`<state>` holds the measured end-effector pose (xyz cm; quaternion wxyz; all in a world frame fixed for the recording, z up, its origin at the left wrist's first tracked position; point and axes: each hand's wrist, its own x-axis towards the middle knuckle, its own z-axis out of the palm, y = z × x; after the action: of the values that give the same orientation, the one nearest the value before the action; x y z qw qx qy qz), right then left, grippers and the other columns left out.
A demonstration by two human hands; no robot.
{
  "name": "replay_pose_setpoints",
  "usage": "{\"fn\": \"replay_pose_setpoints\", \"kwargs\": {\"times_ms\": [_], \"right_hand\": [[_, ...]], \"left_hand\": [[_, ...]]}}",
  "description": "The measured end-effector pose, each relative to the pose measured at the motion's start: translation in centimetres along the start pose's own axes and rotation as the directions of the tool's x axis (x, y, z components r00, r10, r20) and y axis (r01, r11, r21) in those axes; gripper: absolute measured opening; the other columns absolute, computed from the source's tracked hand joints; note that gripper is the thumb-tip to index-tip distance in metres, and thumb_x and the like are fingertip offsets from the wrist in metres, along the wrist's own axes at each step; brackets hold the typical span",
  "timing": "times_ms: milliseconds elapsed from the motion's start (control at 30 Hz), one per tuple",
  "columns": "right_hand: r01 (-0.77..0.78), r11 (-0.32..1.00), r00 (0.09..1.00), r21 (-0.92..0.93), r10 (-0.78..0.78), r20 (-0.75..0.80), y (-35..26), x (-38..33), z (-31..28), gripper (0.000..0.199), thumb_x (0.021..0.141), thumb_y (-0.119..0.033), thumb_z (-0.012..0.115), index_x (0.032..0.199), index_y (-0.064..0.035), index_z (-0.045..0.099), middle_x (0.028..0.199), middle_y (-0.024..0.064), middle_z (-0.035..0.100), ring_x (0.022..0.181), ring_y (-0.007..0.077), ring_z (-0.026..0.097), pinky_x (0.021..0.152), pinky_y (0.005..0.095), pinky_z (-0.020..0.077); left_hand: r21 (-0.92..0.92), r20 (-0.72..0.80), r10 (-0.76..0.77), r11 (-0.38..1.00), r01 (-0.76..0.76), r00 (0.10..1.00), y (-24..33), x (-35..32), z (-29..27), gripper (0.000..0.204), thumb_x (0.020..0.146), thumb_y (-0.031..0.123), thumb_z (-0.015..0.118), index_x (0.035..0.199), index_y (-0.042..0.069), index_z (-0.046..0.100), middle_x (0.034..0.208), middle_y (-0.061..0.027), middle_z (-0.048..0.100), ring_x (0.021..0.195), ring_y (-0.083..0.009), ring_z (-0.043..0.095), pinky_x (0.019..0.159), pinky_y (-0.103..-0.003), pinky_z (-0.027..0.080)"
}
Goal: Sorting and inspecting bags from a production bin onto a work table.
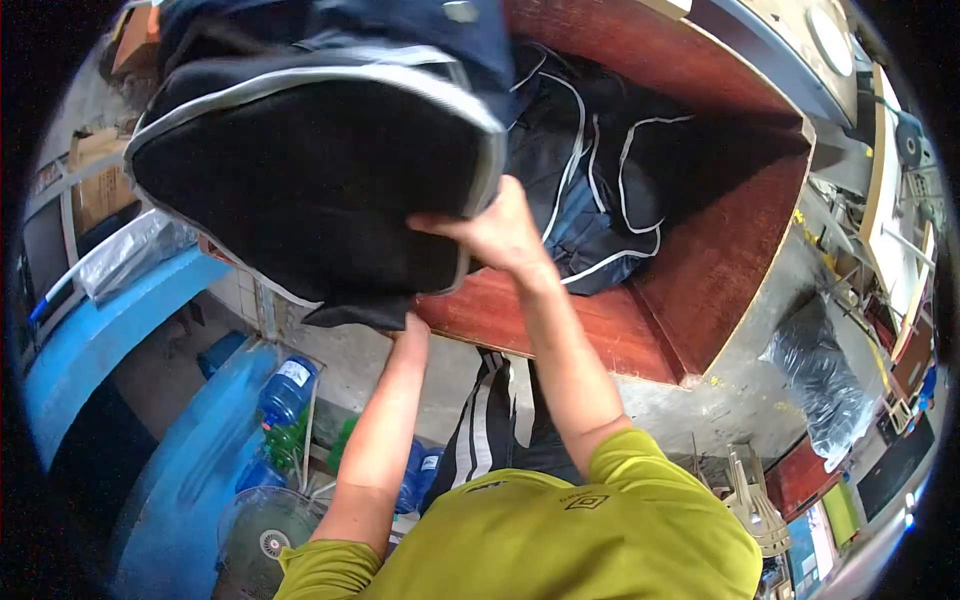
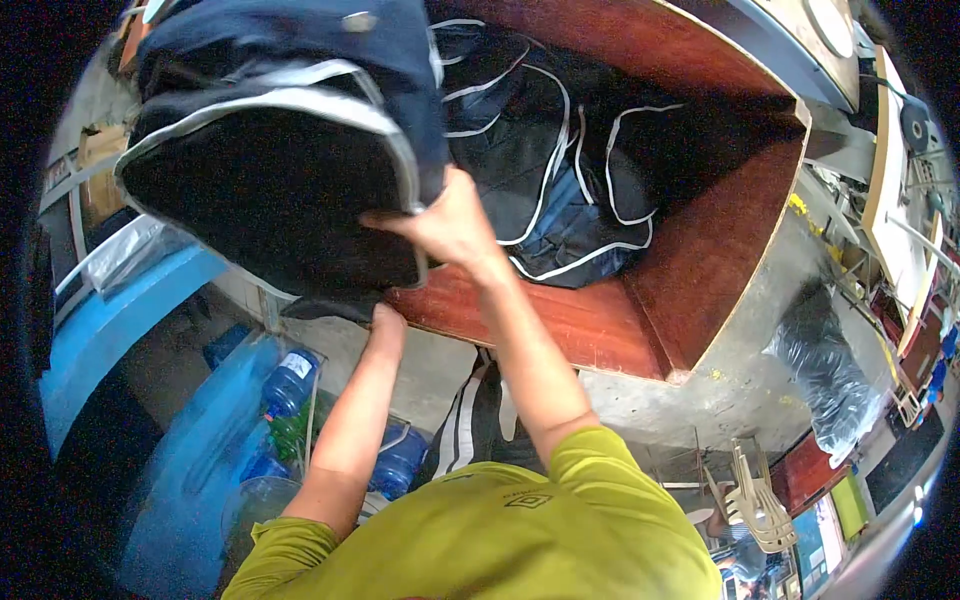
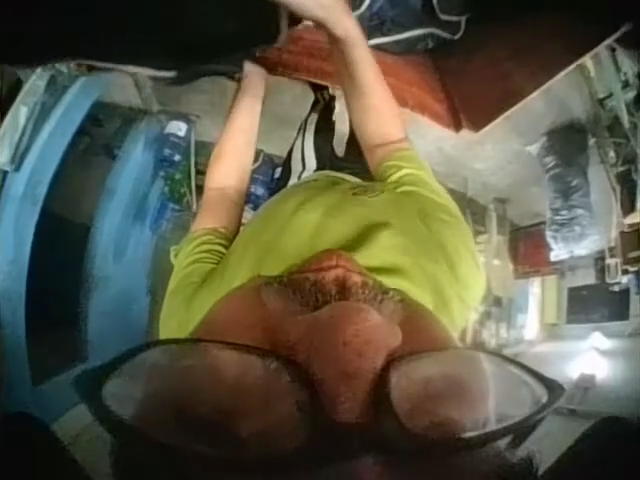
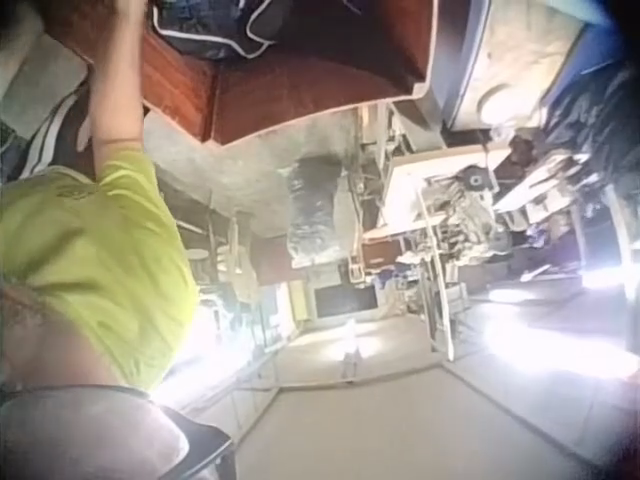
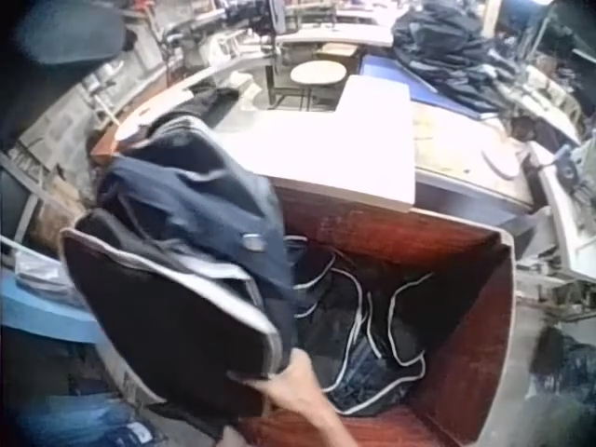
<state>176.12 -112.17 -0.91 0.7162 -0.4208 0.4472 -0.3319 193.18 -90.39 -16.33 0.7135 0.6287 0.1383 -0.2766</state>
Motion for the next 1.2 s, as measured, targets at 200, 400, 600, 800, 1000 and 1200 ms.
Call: {"fn": "replay_pose_setpoints", "kwargs": {"times_ms": [200, 400, 600, 800, 1000, 1200], "right_hand": [[-0.434, 0.842, 0.81, 0.321, 0.521, -0.271, 11.9, 1.9, -6.9, 0.056, 0.069, -0.023, 0.09, 0.108, 0.0112, 0.07, 0.107, 0.0177, 0.072, 0.095, 0.024, 0.07, 0.085, 0.035, 0.0568], [-0.651, 0.716, 0.521, 0.255, 0.664, -0.536, 29.7, 3.6, -17.7, 0.076, 0.064, -0.031, 0.091, 0.115, 0.0182, 0.064, 0.116, 0.0211, 0.069, 0.098, 0.028, 0.069, 0.089, 0.0378, 0.0539], [-0.582, 0.776, 0.656, 0.243, 0.625, -0.424, 25.3, 3.9, -10.3, 0.072, 0.066, -0.033, 0.089, 0.113, 0.0163, 0.065, 0.109, 0.0189, 0.071, 0.093, 0.0274, 0.069, 0.086, 0.0375, 0.055], [-0.292, 0.899, 0.743, 0.327, 0.428, -0.514, 14.5, -4.1, -11.0, 0.046, 0.068, -0.02, 0.088, 0.094, 0.0133, 0.07, 0.088, 0.0141, 0.071, 0.074, 0.0215, 0.067, 0.07, 0.0344, 0.0543], [-0.049, 0.993, 0.685, 0.106, 0.111, -0.72, 1.0, -31.3, -13.2, 0.051, 0.073, -0.018, 0.086, 0.108, 0.0145, 0.069, 0.105, 0.0154, 0.072, 0.089, 0.0223, 0.069, 0.082, 0.0334, 0.0555], [0.294, 0.945, 0.182, 0.147, 0.096, -0.979, -1.2, -69.9, -10.4, 0.062, 0.077, -0.019, 0.076, 0.13, 0.0097, 0.059, 0.125, 0.0163, 0.064, 0.11, 0.0301, 0.063, 0.1, 0.0395, 0.0478]], "left_hand": [[0.596, -0.336, 0.245, 0.803, 0.003, 0.909, 1.5, -1.2, 1.7, 0.076, 0.094, 0.02, 0.053, 0.157, -0.003, 0.018, 0.159, -0.0272, 0.031, 0.141, -0.0358, 0.042, 0.118, -0.043, 0.038], [0.633, -0.314, 0.19, 0.772, 0.056, 0.93, 0.4, -2.1, 3.9, 0.083, 0.088, 0.018, 0.051, 0.158, -0.003, 0.013, 0.162, -0.0273, 0.022, 0.146, -0.0372, 0.034, 0.121, -0.044, 0.03], [0.649, -0.356, 0.226, 0.758, 0.066, 0.907, 1.8, -2.1, 2.7, 0.08, 0.089, 0.021, 0.05, 0.158, -0.001, 0.016, 0.16, -0.0293, 0.027, 0.143, -0.0395, 0.038, 0.118, -0.045, 0.033], [0.756, -0.326, 0.265, 0.65, 0.082, 0.907, 2.5, -2.5, 3.0, 0.066, 0.092, 0.025, 0.042, 0.15, -0.002, 0.029, 0.146, -0.0346, 0.043, 0.13, -0.0462, 0.05, 0.108, -0.053, 0.042], [0.657, -0.364, 0.238, 0.751, 0.067, 0.901, 1.6, -0.1, 1.9, 0.068, 0.088, 0.026, 0.045, 0.15, 0.003, 0.028, 0.139, -0.0314, 0.053, 0.123, -0.0459, 0.057, 0.106, -0.055, 0.044], [0.744, 0.051, -0.186, 0.662, 0.087, 0.981, 5.1, 0.9, -3.4, 0.073, 0.089, 0.03, 0.053, 0.152, 0.006, 0.026, 0.153, -0.0178, 0.042, 0.119, -0.0351, 0.059, 0.105, -0.049, 0.044]]}}
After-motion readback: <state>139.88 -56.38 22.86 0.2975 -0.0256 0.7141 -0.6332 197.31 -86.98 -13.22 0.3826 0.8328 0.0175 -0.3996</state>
